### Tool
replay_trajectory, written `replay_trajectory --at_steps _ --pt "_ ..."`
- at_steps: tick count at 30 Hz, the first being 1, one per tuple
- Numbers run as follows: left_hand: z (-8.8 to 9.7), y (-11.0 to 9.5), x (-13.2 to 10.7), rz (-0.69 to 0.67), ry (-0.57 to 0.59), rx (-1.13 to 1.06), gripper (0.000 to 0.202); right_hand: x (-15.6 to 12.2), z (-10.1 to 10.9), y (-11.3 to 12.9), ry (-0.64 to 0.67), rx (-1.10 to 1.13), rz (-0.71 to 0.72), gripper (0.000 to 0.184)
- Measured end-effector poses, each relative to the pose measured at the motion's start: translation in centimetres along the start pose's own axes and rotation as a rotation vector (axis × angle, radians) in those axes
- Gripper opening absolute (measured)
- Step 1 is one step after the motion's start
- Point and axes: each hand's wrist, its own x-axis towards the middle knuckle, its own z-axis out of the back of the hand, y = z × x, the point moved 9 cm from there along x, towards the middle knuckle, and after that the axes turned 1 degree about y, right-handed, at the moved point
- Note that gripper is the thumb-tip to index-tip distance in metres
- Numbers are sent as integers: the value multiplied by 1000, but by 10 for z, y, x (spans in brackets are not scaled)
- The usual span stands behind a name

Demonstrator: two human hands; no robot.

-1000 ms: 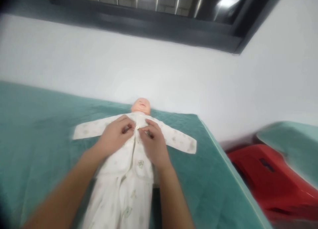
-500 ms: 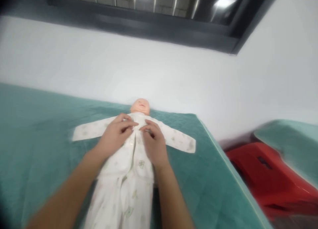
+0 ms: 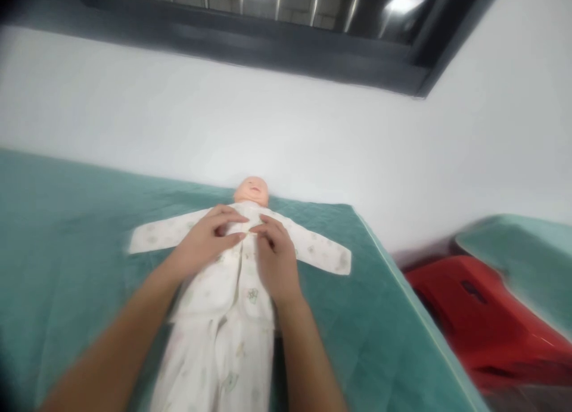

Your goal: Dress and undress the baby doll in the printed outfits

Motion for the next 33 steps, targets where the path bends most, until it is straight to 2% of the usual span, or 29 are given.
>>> replay_trajectory --at_steps 6,18,25,29,33 --pt "-2 4 1 18 23 -47 21 0 0 -1 12 1 19 22" --pt "0 1 1 -19 -24 -27 12 1 -3 0 22 -28 34 28" --pt "2 4 1 -14 -33 -41 20 -5 2 9 -9 -95 123 30" --pt "5 10 -1 39 24 -187 28 -8 5 16 -45 -139 203 33" --pt "7 17 -3 94 62 -415 32 -7 12 19 -110 -64 208 28"
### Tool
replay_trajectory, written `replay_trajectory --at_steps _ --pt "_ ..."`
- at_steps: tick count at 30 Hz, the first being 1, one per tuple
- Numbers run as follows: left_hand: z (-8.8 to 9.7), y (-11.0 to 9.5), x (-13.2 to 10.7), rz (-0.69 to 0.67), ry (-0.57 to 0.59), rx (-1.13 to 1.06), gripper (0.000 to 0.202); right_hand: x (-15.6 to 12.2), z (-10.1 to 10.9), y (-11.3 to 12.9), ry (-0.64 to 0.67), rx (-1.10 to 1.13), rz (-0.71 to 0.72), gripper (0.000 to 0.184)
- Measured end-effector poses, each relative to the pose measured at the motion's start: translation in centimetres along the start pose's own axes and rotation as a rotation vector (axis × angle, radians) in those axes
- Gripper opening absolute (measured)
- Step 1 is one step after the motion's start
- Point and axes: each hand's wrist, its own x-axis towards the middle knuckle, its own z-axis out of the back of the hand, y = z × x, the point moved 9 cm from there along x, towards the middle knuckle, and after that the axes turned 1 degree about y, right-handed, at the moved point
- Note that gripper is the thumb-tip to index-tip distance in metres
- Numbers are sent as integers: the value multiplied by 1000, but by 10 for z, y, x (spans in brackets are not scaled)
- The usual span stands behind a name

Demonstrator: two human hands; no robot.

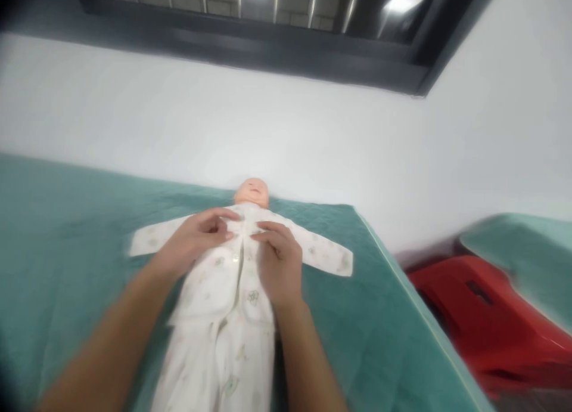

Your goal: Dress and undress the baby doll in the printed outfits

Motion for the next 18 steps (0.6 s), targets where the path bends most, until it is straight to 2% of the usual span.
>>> replay_trajectory --at_steps 2,4,6,8,11,15,18 --pt "3 0 -1 2 -12 -42 29 2 5 3 -26 5 -36 24" --pt "5 -2 -2 20 -16 -22 25 3 4 6 31 -39 -120 17" --pt "3 -3 -3 57 28 47 25 0 -5 10 184 -130 -215 10" --pt "-3 -4 -6 88 115 137 26 -7 -14 17 341 -263 -267 18" --pt "-13 -8 -10 93 240 258 25 -17 -22 26 470 -461 -277 27" --pt "-24 -12 -14 75 354 350 21 -24 -26 29 533 -563 -303 27" --pt "-27 -12 -13 59 381 403 19 -26 -25 26 548 -533 -323 22"
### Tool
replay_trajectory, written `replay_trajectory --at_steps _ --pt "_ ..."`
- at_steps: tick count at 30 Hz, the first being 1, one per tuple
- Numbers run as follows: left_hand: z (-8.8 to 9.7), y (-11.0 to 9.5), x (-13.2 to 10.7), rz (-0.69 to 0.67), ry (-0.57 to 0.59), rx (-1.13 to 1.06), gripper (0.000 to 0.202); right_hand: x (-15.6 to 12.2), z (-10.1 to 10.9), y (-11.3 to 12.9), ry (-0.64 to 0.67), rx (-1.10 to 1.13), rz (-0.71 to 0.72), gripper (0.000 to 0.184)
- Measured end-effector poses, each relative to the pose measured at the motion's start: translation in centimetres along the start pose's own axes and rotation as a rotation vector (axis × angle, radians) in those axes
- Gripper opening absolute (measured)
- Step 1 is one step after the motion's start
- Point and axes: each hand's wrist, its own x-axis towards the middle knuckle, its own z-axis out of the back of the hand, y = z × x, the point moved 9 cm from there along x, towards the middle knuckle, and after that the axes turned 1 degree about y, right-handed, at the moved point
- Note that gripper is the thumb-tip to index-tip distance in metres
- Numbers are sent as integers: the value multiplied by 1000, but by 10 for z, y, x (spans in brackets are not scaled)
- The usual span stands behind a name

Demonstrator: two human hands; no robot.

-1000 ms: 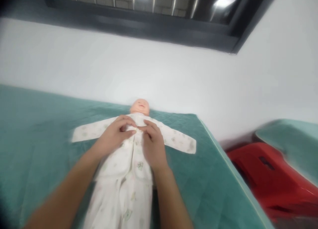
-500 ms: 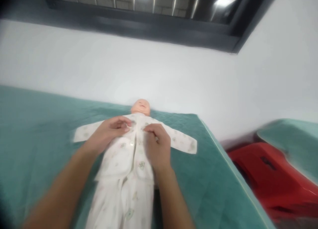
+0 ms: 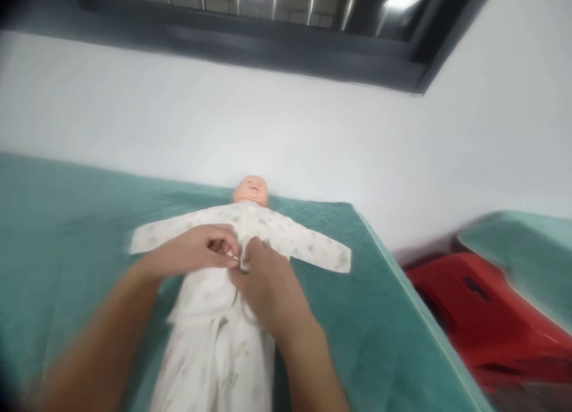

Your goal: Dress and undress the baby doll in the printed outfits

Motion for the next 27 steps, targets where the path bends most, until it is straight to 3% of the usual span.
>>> replay_trajectory --at_steps 5,11,14,22,27 --pt "1 -1 1 -35 -12 44 17 0 -1 -2 19 -9 50 13" --pt "2 1 -2 29 -41 -40 28 3 4 -6 -145 -193 -121 16" --pt "2 -2 -3 32 -61 -104 30 4 5 -5 -158 -165 -98 19" --pt "-12 -5 -2 23 5 -318 28 9 -2 -23 95 402 -52 23" --pt "-13 -4 -2 33 21 -343 29 16 -9 -24 208 827 15 30"
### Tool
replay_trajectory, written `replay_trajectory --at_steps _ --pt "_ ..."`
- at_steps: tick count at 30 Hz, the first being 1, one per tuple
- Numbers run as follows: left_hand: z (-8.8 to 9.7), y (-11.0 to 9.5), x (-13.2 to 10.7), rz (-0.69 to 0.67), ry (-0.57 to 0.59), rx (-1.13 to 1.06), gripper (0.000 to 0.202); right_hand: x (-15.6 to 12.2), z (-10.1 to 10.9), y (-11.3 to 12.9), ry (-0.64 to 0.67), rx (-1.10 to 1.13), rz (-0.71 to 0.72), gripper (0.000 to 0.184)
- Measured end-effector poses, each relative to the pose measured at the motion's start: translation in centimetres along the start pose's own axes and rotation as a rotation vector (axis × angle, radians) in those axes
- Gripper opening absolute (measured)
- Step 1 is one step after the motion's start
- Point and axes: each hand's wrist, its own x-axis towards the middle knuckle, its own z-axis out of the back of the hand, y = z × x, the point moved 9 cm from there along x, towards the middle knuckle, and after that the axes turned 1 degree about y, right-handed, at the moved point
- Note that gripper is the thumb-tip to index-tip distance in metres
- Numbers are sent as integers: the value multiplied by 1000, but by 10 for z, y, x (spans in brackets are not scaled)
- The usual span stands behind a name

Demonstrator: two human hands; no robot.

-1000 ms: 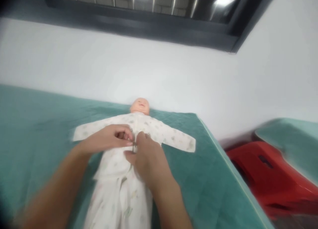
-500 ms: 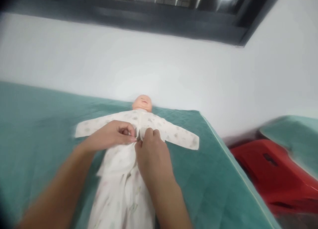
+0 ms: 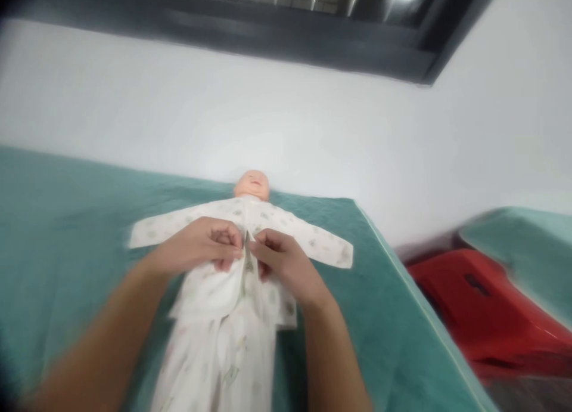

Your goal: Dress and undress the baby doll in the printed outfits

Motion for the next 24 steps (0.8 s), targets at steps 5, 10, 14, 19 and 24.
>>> replay_trajectory --at_steps 5,10,14,19,24 --pt "1 1 1 4 -5 -27 28 2 -8 -1 32 99 31 30" --pt "3 5 2 3 -5 -56 27 1 -13 2 34 99 22 32" --pt "6 7 2 -12 -6 -82 22 0 -12 0 36 55 6 34" --pt "5 7 2 -24 24 -107 16 0 -12 0 58 42 1 36" --pt "7 8 1 -20 8 -108 14 1 -11 -1 38 19 0 37"
